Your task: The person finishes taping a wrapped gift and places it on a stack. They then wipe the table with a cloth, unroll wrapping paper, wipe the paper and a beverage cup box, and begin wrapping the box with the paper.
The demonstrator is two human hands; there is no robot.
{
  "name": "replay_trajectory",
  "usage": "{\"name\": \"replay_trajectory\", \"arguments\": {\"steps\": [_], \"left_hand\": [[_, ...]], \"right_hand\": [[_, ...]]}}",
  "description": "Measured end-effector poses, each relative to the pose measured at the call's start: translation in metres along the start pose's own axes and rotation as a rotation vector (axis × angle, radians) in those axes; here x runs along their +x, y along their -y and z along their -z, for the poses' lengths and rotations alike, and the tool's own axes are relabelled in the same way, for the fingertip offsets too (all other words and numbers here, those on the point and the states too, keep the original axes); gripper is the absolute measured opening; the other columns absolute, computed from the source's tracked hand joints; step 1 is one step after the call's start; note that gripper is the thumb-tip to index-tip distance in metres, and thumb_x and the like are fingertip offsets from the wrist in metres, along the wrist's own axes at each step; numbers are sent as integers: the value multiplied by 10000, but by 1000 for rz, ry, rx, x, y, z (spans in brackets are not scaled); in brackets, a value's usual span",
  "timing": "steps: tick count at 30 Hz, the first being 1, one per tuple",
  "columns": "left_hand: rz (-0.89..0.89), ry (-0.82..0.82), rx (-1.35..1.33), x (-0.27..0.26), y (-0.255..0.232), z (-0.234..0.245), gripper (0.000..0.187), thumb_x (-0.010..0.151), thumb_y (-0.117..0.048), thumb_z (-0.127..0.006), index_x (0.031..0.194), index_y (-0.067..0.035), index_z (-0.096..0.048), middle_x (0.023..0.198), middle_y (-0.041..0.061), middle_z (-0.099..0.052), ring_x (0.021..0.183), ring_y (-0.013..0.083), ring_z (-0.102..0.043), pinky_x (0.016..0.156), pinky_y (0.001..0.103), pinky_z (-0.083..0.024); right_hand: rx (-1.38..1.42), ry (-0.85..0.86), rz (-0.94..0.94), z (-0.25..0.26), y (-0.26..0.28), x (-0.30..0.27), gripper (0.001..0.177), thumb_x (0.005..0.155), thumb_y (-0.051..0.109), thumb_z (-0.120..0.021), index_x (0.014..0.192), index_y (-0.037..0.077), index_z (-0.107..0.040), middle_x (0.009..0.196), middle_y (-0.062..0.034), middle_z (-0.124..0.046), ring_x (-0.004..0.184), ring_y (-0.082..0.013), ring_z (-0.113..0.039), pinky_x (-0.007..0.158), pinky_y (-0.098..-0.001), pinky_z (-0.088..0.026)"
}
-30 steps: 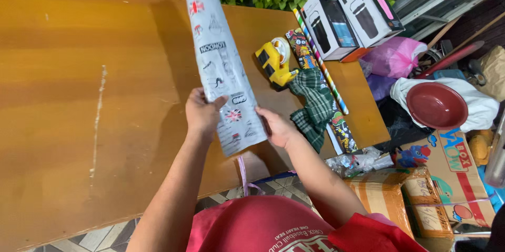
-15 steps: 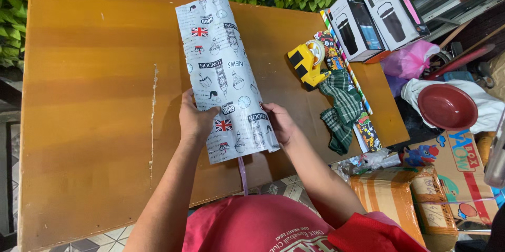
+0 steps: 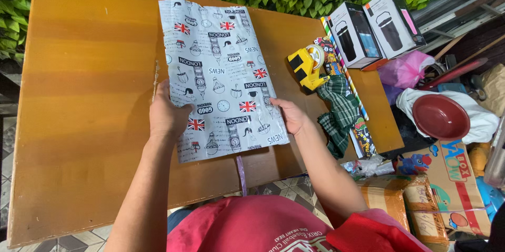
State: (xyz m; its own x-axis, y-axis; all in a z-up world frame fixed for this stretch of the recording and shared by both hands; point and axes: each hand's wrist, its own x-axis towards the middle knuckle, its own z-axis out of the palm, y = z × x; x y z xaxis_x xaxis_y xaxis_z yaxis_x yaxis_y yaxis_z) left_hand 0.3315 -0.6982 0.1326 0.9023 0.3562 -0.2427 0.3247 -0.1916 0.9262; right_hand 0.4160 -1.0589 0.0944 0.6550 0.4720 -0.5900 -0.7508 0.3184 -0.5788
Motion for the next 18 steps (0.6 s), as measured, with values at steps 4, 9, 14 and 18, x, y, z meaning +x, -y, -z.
{"name": "replay_trajectory", "arguments": {"steps": [4,9,14,18], "left_hand": [[31,9,105,-1,4,7,813,754,-52,-818,1477,-110,-452,1227,128,-720,1096,282,-708,927,399,-554],[-24,-38,159,3,16,18,860,727,-93,-852,1480,-105,-438,1228,142,-714,1102,294,-703,934,404,-547],[-39,-90,284,7,26,34,870,722,-119,-862,1487,-119,-448,1216,166,-715,1099,350,-687,935,449,-535],[-40,-150,393,9,31,53,865,740,-152,-858,1504,-141,-453,1188,194,-716,1087,396,-676,933,481,-528]], "right_hand": [[5,-72,23,25,6,5,411,939,173,-651,1279,-57,-632,1175,-181,-733,1027,-272,-736,955,-443,-579],[-187,-205,9,47,21,7,367,922,178,-701,1217,-36,-658,1109,-151,-749,996,-251,-729,920,-438,-583],[-199,-142,55,42,23,10,336,926,147,-712,1196,-48,-662,1077,-159,-751,973,-259,-723,914,-447,-583],[-4,-126,123,31,15,19,434,924,311,-667,1192,-30,-677,1068,-165,-767,946,-261,-740,875,-435,-589]]}}
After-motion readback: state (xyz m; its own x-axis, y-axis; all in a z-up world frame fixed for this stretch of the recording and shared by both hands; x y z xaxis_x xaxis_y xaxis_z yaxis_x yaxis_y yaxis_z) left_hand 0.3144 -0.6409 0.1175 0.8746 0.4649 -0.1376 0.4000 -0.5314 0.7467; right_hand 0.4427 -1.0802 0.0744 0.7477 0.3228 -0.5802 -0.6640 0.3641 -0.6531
